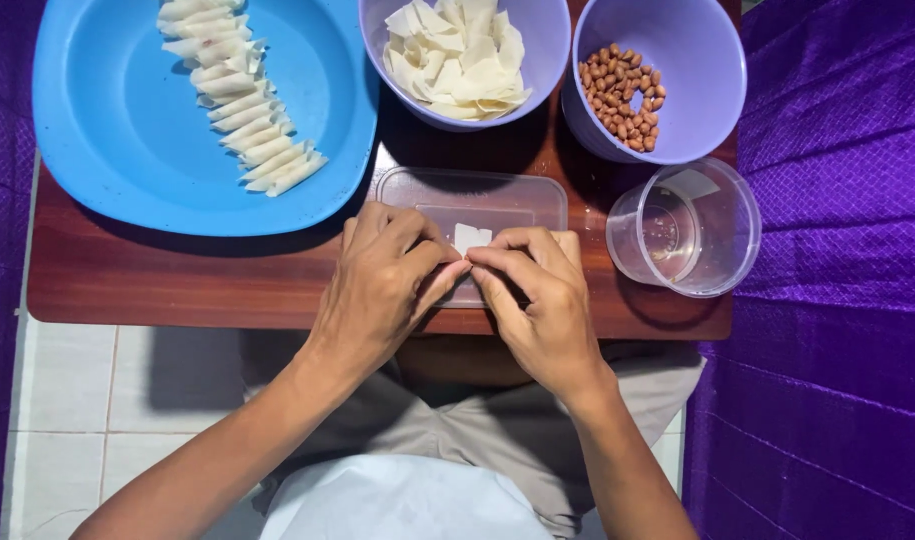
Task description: A person manually wraps individual peanuts in thin white strips to prepare snacks, working at a small wooden table.
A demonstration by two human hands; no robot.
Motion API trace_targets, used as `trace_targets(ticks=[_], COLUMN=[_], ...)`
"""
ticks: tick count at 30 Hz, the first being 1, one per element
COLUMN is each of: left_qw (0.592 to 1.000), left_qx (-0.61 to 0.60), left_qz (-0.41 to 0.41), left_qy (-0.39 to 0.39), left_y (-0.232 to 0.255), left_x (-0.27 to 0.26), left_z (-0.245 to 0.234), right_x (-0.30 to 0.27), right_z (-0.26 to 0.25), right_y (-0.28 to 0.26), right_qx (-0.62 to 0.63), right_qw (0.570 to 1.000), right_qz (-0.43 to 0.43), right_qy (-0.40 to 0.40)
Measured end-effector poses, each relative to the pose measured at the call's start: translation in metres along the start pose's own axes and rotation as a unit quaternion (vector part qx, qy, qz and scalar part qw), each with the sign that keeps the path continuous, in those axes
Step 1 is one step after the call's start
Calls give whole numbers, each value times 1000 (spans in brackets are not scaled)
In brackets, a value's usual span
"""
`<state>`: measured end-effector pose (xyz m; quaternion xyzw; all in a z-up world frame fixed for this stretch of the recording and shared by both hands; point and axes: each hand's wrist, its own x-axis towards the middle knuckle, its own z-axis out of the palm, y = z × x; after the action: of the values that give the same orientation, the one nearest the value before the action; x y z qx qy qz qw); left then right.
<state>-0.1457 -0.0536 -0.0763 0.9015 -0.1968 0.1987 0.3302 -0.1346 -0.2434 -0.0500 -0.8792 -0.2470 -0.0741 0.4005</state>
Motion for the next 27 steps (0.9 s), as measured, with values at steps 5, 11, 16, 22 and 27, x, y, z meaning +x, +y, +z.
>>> trace_targets(ticks=[5,11,16,22,27], left_qw=[1000,1000,999,999,996], left_qx=[-5,2,8,-6,-33], left_qz=[7,13,13,-6,-36], left_qy=[-9,-25,-34,-50,-71], left_y=[2,5,2,0,0], left_x=[0,2,4,6,11], left_z=[-3,-5,-3,-2,-5], right_x=[0,0,1,0,-6], right_z=[1,-2,-3,-3,2], right_y=[0,3,0,1,8], right_qx=[-1,-8,-19,-19,-36], right_qw=[1000,1000,1000,1000,997], right_qz=[10,11,-1,-3,-50], right_qy=[5,0,-6,2,47])
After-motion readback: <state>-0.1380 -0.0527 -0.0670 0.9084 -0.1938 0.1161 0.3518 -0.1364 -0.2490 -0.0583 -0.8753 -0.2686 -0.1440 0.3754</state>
